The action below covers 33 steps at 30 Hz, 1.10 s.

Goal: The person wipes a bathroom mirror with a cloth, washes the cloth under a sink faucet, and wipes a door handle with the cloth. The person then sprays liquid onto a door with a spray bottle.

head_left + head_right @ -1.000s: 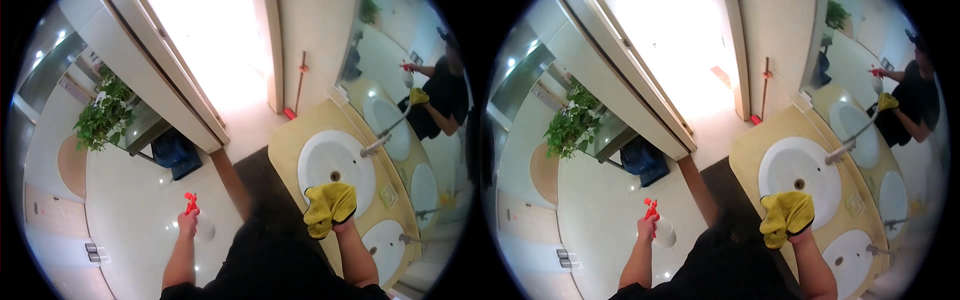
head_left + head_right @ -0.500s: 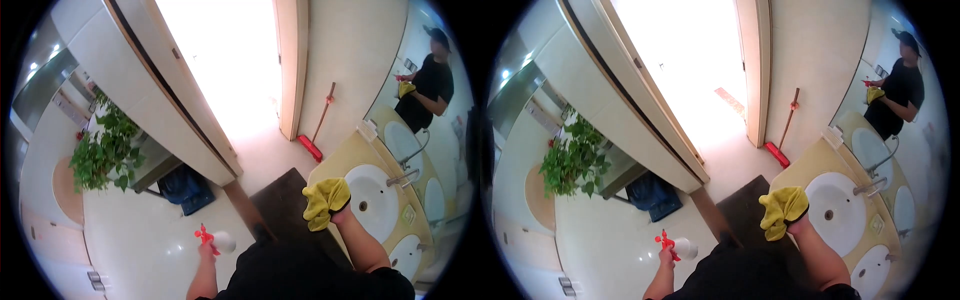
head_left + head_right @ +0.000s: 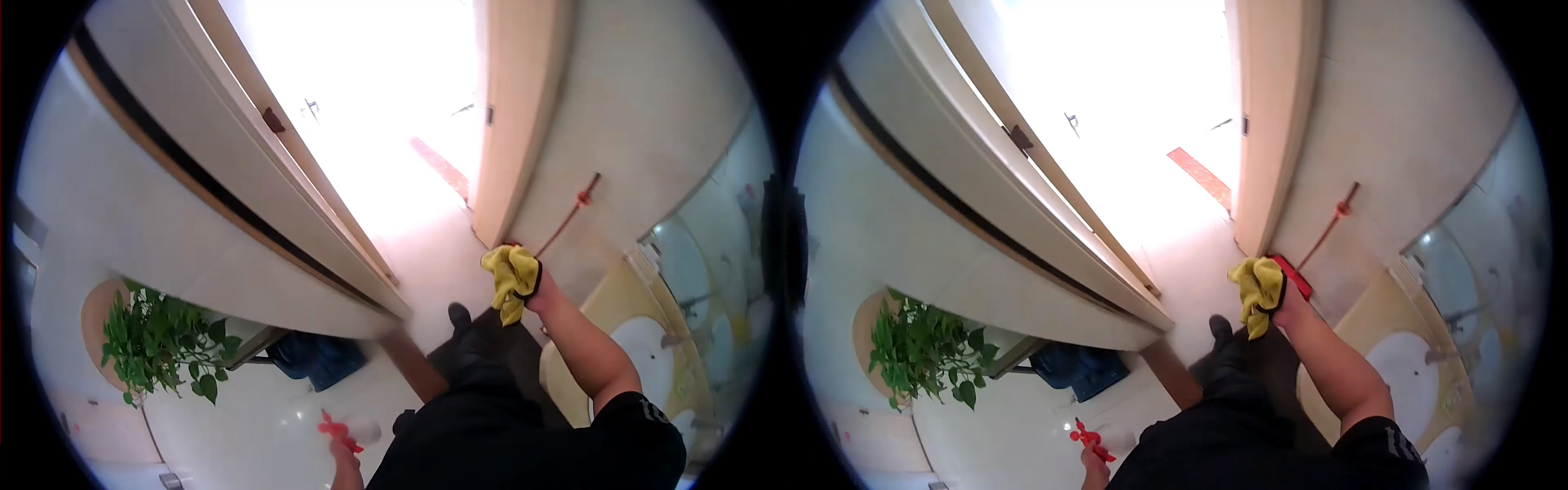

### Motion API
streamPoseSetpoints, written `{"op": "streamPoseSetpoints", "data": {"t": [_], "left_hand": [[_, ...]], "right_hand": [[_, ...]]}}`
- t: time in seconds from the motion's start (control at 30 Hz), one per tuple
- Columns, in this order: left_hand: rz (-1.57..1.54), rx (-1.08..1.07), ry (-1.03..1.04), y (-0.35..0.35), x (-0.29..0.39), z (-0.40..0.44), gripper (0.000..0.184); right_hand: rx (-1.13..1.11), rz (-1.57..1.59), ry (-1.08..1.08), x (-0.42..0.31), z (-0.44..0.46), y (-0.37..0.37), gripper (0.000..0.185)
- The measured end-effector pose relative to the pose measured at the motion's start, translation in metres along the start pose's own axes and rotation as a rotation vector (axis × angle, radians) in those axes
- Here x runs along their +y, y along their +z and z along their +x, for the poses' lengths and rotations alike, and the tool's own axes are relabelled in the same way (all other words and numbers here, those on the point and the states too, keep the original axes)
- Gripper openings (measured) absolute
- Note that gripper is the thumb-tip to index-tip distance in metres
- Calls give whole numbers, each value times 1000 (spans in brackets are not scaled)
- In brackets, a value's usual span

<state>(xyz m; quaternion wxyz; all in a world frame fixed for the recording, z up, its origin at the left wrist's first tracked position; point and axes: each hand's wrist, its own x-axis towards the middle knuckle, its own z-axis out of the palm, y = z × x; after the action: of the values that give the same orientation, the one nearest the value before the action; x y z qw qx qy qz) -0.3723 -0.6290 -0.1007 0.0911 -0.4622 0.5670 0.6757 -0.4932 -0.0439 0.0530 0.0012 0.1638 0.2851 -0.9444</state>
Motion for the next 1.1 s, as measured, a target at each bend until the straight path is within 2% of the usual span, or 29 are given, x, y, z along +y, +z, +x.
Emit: {"op": "streamPoseSetpoints", "data": {"t": [0.07,0.1,0.13,0.17,0.23,0.27,0.3,0.4,0.43,0.47,0.5,0.57,0.63,0.7,0.8,0.93,1.1], "left_hand": [[-17,94,-8,6,2,13,15],[-34,124,60,-1,-6,24,23],[-52,153,127,0,-12,39,32],[-68,173,136,15,0,35,32],[206,228,25,65,51,-26,55],[105,328,95,94,63,-43,57],[-34,412,38,89,59,-33,56],[-11,501,32,132,101,-72,47],[-3,528,16,149,115,-75,47],[7,553,3,166,129,-78,47],[19,570,-13,181,142,-79,47],[30,601,-32,208,165,-79,47],[39,624,-51,229,183,-77,46],[47,637,-63,245,194,-74,46],[52,663,-79,264,208,-71,46],[59,674,-102,278,212,-66,46],[82,652,-105,284,211,-57,45]], "right_hand": [[-112,-87,2,-16,77,17,32],[-210,-174,-15,-27,116,25,31],[-316,-113,0,-28,180,9,35],[-254,-129,-36,-33,223,34,33],[-344,-86,15,-35,338,52,28],[-276,-116,7,-35,393,71,27],[-206,-145,3,-35,444,91,25],[-268,-384,-93,-35,576,153,25],[-168,-552,-161,-35,605,184,27],[-156,-651,-97,-44,628,213,30],[-177,-793,-360,-29,673,223,34],[-124,-1259,-365,-21,746,246,29],[-28,-1399,-80,-48,744,297,28],[-55,-1511,-116,-39,775,304,27],[-450,-2253,-399,-18,815,298,27],[-530,-2353,-541,-7,832,281,28],[-505,-2310,-462,-26,816,269,27]]}}
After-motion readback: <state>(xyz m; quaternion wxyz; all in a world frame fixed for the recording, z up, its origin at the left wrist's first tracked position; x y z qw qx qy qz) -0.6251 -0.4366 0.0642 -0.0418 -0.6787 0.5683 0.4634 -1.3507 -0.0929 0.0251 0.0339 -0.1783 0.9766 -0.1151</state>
